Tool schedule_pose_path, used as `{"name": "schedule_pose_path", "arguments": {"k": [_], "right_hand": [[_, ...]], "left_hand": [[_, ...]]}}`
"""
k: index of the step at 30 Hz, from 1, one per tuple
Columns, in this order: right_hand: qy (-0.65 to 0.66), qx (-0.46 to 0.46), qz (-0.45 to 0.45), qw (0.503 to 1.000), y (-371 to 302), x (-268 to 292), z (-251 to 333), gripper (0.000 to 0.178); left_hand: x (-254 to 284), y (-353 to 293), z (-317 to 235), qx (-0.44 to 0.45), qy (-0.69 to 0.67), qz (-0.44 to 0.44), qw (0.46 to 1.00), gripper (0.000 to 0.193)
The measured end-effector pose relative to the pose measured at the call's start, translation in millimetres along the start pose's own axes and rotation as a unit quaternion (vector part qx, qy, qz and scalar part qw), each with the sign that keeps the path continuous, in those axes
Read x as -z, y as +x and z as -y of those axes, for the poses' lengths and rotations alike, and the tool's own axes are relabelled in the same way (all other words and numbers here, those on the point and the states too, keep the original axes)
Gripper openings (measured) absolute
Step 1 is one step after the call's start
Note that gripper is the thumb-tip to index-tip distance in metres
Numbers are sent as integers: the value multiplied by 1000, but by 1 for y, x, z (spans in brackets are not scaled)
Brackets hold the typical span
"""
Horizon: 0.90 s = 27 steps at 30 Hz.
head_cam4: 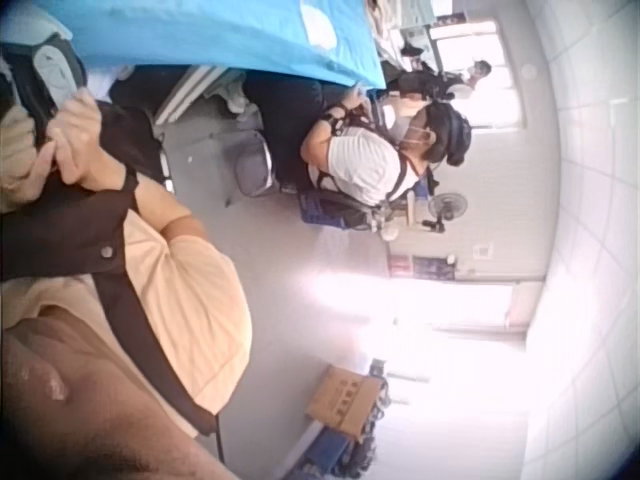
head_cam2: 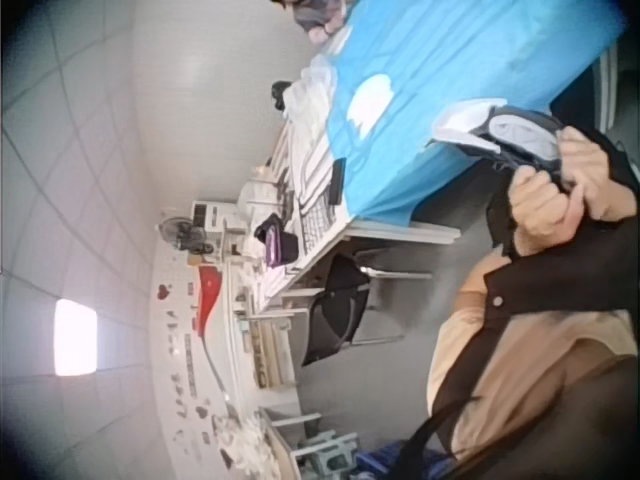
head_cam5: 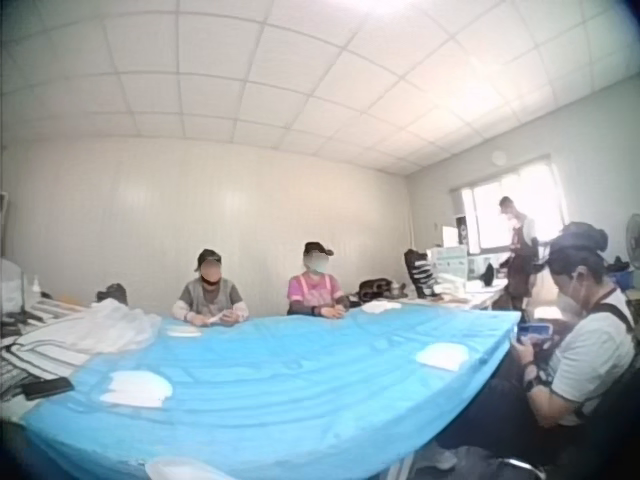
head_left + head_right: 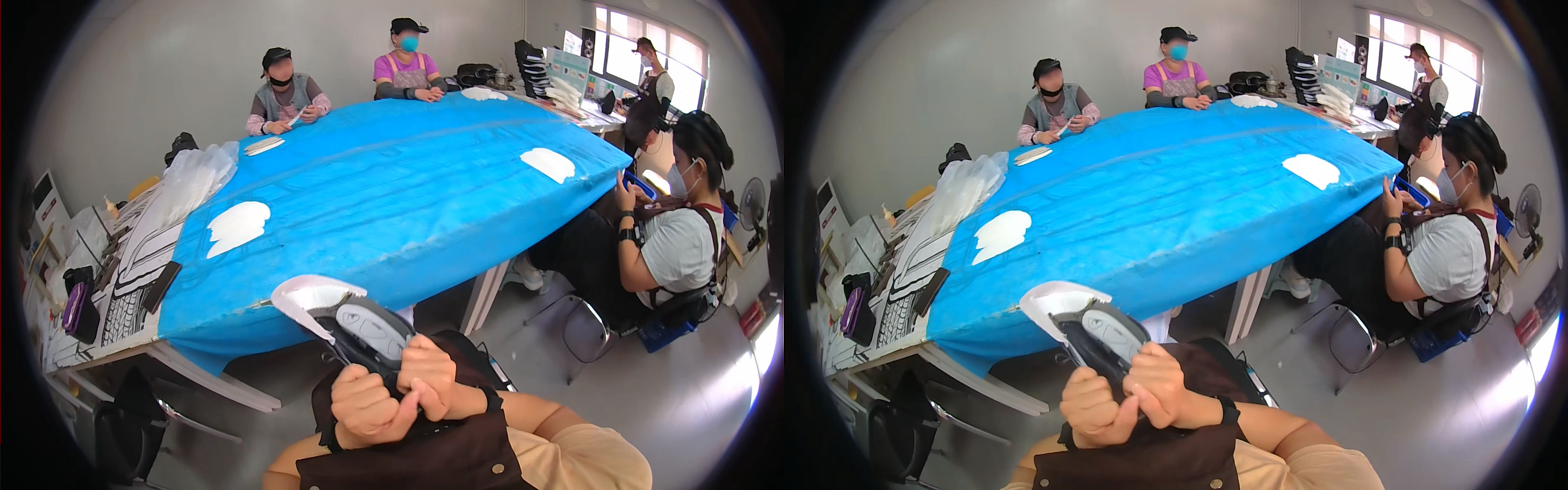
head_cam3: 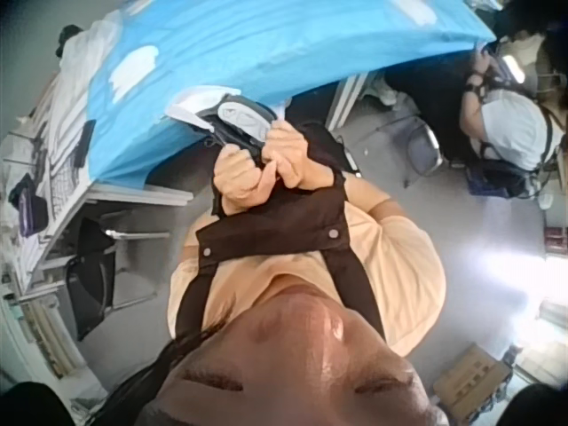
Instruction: The person holds a partially assembled shoe upper, turns it over, and presses on the interior seams with their hands. They then pick up a stack of black shoe components, align them on the table, and hand them to another person.
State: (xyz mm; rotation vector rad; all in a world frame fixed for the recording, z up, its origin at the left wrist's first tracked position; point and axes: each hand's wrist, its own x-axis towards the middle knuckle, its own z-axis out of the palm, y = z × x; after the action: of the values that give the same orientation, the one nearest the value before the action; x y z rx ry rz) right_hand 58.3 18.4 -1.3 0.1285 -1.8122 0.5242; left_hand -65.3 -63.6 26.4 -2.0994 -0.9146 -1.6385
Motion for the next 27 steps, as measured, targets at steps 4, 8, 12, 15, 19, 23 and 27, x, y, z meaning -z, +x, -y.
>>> {"name": "schedule_pose_path", "arguments": {"k": [4, 8, 12, 15, 19, 23, 27], "right_hand": [[53, 26, -6, 998, -2, -3, 7, 23], [62, 32, -1, 998, 2, -6, 9, 24], [92, 42, -20, 995, -2, -10, 5, 28], [101, 39, -22, 994, -4, -13, -2, 31], [117, 30, -23, 992, -5, -17, -8, 34], [111, 40, -32, 992, -9, -23, -15, 36], [117, 25, -39, 992, -6, -22, -15, 32]], "left_hand": [[-2, 0, -12, -1, -49, 15, 999, 43], [-2, -1, -20, 18, -69, 11, 997, 43], [-6, -4, -25, 13, -69, 6, 998, 39], [-8, -4, -26, 5, -61, -11, 998, 39], [-9, -3, -26, 13, -46, -8, 999, 40], [-12, -6, -26, 21, -32, -21, 999, 40], [-11, -3, -23, 17, -38, -14, 999, 39]]}}
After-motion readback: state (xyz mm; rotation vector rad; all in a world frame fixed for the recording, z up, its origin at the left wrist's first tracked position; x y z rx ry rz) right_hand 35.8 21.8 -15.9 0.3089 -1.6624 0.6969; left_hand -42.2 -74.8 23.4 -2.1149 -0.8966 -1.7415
